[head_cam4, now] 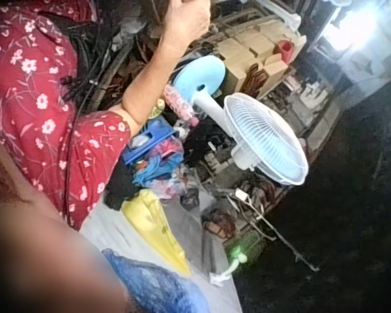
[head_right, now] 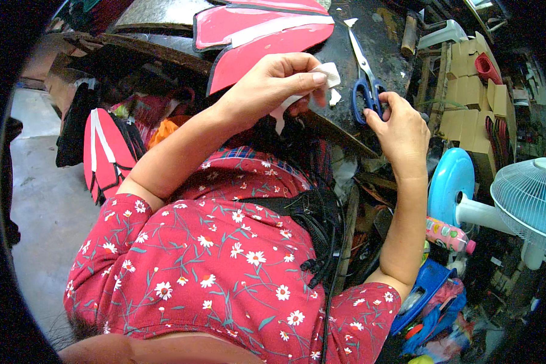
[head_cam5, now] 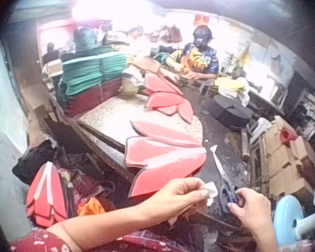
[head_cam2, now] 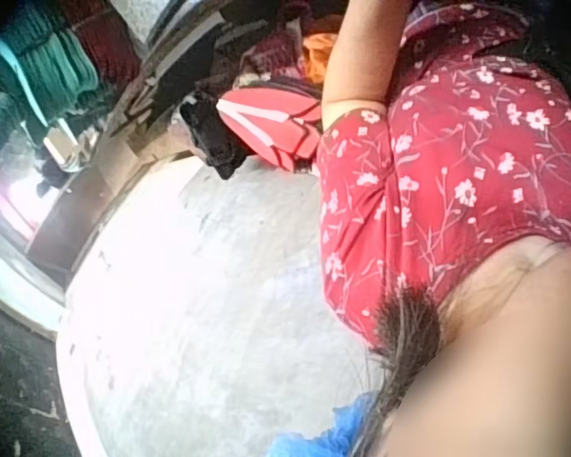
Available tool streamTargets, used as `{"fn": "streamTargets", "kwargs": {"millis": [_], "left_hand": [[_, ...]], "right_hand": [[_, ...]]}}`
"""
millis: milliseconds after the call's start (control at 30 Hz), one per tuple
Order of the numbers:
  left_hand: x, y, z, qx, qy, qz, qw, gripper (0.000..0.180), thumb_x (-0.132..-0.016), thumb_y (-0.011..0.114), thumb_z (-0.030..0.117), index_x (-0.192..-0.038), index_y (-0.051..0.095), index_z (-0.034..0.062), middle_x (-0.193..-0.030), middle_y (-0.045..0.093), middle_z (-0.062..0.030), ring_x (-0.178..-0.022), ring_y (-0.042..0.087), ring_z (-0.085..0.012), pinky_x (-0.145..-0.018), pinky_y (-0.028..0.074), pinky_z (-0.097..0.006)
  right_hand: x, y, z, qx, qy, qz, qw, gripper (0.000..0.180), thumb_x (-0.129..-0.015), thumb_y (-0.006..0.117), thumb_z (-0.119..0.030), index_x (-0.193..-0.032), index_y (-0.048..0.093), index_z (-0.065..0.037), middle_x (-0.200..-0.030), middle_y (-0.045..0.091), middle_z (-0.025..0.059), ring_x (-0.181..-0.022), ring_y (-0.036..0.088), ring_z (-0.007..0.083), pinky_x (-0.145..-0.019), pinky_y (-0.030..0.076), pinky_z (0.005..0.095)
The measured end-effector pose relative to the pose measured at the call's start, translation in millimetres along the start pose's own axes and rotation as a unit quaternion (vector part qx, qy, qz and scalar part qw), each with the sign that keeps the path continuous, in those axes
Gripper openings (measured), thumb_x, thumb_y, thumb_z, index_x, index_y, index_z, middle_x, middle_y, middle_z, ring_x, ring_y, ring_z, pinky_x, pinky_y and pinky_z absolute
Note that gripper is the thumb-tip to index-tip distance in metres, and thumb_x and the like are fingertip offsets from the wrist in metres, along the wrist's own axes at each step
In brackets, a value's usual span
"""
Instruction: The person cuts a red fabric piece with white tape using scissors, then handles a white fabric sheet, applying tape and cutting it into smaller pieces. The person works at a cluttered table with multiple fabric pieces and tools.
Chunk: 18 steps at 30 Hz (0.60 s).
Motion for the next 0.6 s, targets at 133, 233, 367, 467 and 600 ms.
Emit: {"fn": "streamTargets", "kwargs": {"millis": [133,233,367,467,600], "left_hand": [[-5,-2,5,-0.014,0.037,0.012,0.999,0.025,-0.098,0.059,0.026,-0.109,0.062,0.0040,-0.084,0.068,-0.0026,-0.067,0.059,-0.0056,-0.060,0.048,-0.020],[-6,-4,-1,0.053,-0.011,0.002,0.999,0.024,-0.098,0.059,0.023,-0.112,0.060,0.0035,-0.086,0.068,-0.0035,-0.071,0.062,-0.0072,-0.062,0.050,-0.023],[-9,-8,15,0.027,0.100,0.072,0.992,0.015,-0.093,0.061,0.011,-0.105,0.060,0.0030,-0.083,0.068,-0.0032,-0.071,0.063,-0.0126,-0.061,0.051,-0.027],[8,2,53,-0.273,0.331,0.131,0.894,0.009,-0.087,0.065,0.004,-0.095,0.061,0.0037,-0.083,0.068,-0.0057,-0.070,0.064,-0.0182,-0.061,0.051,-0.028],[33,35,62,-0.461,0.494,0.124,0.727,0.019,-0.074,0.068,0.011,-0.093,0.064,0.0121,-0.078,0.062,0.0003,-0.071,0.061,-0.0198,-0.059,0.051,-0.031]], "right_hand": [[1,5,23,-0.011,0.067,-0.104,0.992,0.036,-0.081,0.062,-0.017,-0.116,0.067,-0.009,-0.080,0.070,0.0075,-0.072,0.068,0.0232,-0.068,0.052,0.0376],[19,9,41,-0.324,0.180,-0.171,0.913,0.034,-0.082,0.060,-0.013,-0.113,0.067,-0.002,-0.080,0.070,0.0059,-0.075,0.067,0.0164,-0.072,0.052,0.0301],[62,0,15,-0.511,0.056,-0.130,0.848,0.042,-0.080,0.063,-0.009,-0.120,0.056,0.000,-0.091,0.069,0.0075,-0.086,0.064,0.0123,-0.077,0.047,0.0225],[83,1,11,-0.576,0.074,-0.115,0.806,0.052,-0.077,0.076,-0.019,-0.119,0.052,-0.002,-0.087,0.064,0.0059,-0.081,0.061,0.0119,-0.072,0.047,0.0228],[86,-7,4,-0.601,0.081,-0.052,0.793,0.051,-0.078,0.080,-0.022,-0.114,0.051,-0.002,-0.081,0.060,0.0047,-0.076,0.060,0.0122,-0.073,0.047,0.0231]]}}
Point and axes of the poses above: each hand's wrist, its own x-axis away from the middle knuckle, its own y-axis out of the palm, z = x × y, the point moved 9 cm from there along -x, towards the middle knuckle
